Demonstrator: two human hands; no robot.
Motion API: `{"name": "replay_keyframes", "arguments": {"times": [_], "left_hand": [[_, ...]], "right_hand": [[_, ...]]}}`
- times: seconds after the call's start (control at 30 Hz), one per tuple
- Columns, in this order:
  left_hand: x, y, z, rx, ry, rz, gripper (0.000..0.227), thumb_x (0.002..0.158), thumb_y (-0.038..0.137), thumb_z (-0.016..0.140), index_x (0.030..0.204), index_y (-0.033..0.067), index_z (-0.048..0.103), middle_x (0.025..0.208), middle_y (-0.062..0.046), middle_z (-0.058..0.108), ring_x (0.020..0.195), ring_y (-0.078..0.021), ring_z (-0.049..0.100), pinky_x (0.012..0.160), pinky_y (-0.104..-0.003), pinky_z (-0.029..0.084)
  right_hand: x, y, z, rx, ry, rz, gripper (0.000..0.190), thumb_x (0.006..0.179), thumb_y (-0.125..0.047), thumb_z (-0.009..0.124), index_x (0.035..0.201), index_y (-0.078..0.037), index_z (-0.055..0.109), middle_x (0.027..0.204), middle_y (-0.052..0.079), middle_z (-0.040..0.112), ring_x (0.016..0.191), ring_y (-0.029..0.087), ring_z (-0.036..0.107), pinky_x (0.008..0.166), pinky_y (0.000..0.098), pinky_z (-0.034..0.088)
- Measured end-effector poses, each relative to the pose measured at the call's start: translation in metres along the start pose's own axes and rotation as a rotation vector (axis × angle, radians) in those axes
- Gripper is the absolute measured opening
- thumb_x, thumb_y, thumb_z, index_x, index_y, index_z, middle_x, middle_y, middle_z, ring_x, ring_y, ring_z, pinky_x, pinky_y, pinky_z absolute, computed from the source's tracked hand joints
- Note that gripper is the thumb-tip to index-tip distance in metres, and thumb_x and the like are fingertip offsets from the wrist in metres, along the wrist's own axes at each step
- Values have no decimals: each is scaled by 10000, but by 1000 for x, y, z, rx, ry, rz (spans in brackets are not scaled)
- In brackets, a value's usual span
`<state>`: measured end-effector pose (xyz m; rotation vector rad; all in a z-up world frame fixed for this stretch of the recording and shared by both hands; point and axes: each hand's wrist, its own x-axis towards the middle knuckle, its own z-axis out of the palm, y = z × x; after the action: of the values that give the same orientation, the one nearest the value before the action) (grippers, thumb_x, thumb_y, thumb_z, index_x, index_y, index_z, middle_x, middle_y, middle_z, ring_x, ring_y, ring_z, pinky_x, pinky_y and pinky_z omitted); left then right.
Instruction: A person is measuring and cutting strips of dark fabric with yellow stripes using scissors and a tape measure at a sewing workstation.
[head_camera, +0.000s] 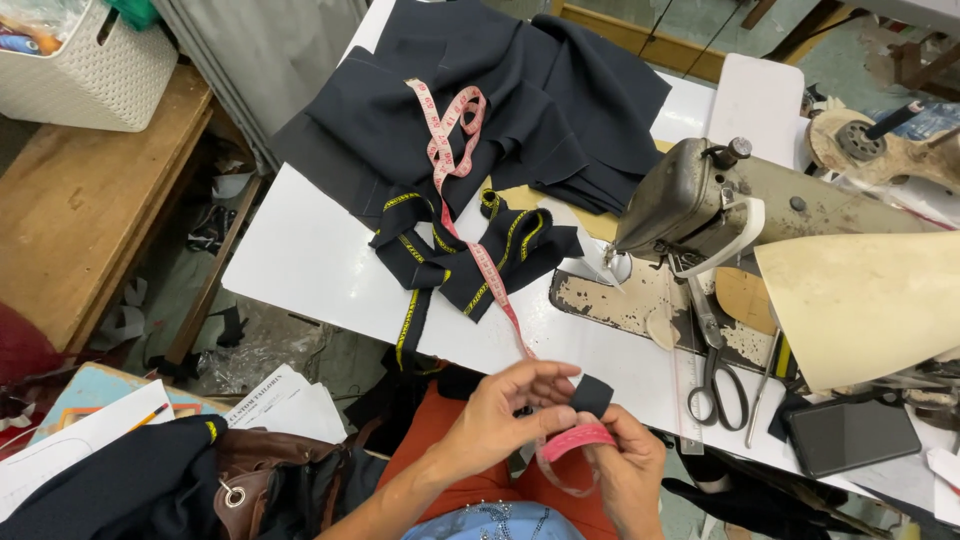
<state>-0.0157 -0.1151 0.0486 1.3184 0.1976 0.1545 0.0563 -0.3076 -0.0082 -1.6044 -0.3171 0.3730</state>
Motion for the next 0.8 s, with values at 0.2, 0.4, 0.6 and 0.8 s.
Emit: {"name": "replay_keyframes", "arguments": {"times": [0.2, 0.4, 0.6, 0.8], "left_hand": [[-5, -22, 11, -74, 49, -18, 283, 896, 111, 866, 1163, 36, 815, 1074, -25, 764, 933, -93, 701, 831, -191, 602], [2, -27, -5, -62, 173, 7, 173, 965, 107, 811, 1115, 29, 844, 998, -31, 783, 848, -84, 674, 760, -213, 559], [7, -24, -14, -18, 257, -8, 128, 977, 195, 812, 955, 70, 800, 879, 7, 717, 824, -91, 615, 785, -240, 516], [17, -24, -5, -74, 251, -52, 152, 974, 161, 803, 1070, 43, 788, 925, -10, 787, 866, -64, 699, 843, -202, 592]], "right_hand": [[4, -13, 6, 89, 10, 49, 395, 975, -87, 745, 658, -86, 509, 556, -9, 415, 537, 109, 366, 506, 261, 332], [11, -12, -20, 20, -81, 71, 474, 939, -336, 696, 1285, -13, 732, 818, 23, 592, 807, 135, 554, 894, 319, 470], [4, -26, -31, -136, -53, 125, 363, 1076, -281, 596, 961, -21, 821, 873, 65, 809, 711, 126, 594, 673, 267, 442], [7, -31, -28, 153, -47, -27, 131, 999, -114, 733, 1087, -19, 711, 709, 96, 693, 552, 103, 511, 510, 221, 434]]}}
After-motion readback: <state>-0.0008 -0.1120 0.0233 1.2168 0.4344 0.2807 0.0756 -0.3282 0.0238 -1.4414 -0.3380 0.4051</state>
